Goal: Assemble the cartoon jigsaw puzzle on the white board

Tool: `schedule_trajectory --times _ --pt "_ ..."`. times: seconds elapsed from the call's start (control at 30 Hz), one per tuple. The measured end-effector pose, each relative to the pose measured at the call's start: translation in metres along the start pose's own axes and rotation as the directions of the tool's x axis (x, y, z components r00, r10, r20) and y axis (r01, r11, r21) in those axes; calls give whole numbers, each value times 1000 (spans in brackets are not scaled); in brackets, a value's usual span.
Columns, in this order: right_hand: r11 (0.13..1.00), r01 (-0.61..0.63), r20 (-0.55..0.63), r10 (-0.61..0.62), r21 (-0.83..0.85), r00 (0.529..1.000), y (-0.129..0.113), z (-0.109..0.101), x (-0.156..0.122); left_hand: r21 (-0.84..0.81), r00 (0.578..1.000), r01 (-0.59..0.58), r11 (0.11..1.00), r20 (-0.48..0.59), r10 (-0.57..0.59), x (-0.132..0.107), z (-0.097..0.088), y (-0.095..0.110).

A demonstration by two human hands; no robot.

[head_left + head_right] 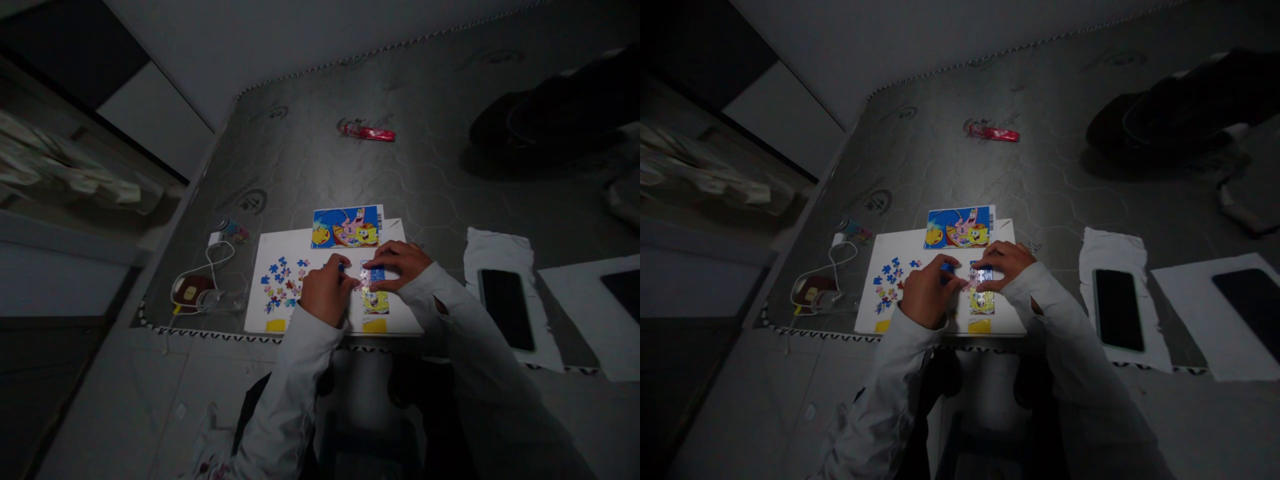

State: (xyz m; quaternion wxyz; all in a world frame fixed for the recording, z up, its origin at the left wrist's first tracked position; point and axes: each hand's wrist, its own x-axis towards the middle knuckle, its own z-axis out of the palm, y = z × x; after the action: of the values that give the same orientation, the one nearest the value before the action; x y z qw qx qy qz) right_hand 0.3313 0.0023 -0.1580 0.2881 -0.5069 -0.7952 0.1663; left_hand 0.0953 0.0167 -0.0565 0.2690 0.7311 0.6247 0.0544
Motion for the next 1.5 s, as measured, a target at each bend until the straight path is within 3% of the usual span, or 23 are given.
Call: schedule_trajectory --times 0.17,0.37,0.53,0.63,0.73,0.87,0.93,1.0,1.07,1.2,1.33,1.5 --pt "1000 7 15 -7 -14 1000 4 3 0 35 999 -36 999 -32 37 -2 5 0" --pt "996 -40 -24 39 -83 999 19 24 3 -41 995 -36 999 -90 32 -6 -2 -1" --pt "996 -17 -71 11 -85 997 28 32 0 -51 957 9 999 -289 -23 -13 -39 -21" --pt "996 13 -63 -19 -93 998 31 30 -1 -7 925 53 999 -376 -51 -17 -65 -50" --pt "992 43 -71 -52 -116 996 32 25 -1 96 921 98 991 -386 -54 -18 -87 -80" --pt "991 113 -31 -116 -76 993 26 12 2 153 958 179 972 -250 -137 -20 -99 -96" --pt "988 147 -15 -147 -40 989 24 8 5 183 988 128 975 -112 -108 -22 -97 -90" --pt "986 165 -14 -166 -10 986 24 7 8 194 999 1 981 36 -8 -24 -89 -78" --pt "984 177 -33 -176 17 984 24 8 10 206 985 -120 971 149 90 -27 -76 -62" --pt "978 203 -112 -197 42 974 20 7 15 225 900 -331 916 367 235 -33 -46 -37" --pt "991 132 -53 -133 -22 990 5 -3 20 219 880 -367 904 396 262 -34 -28 -34" --pt "998 59 -28 -59 -22 998 -6 -5 25 183 883 -360 915 385 270 -31 -21 -42"
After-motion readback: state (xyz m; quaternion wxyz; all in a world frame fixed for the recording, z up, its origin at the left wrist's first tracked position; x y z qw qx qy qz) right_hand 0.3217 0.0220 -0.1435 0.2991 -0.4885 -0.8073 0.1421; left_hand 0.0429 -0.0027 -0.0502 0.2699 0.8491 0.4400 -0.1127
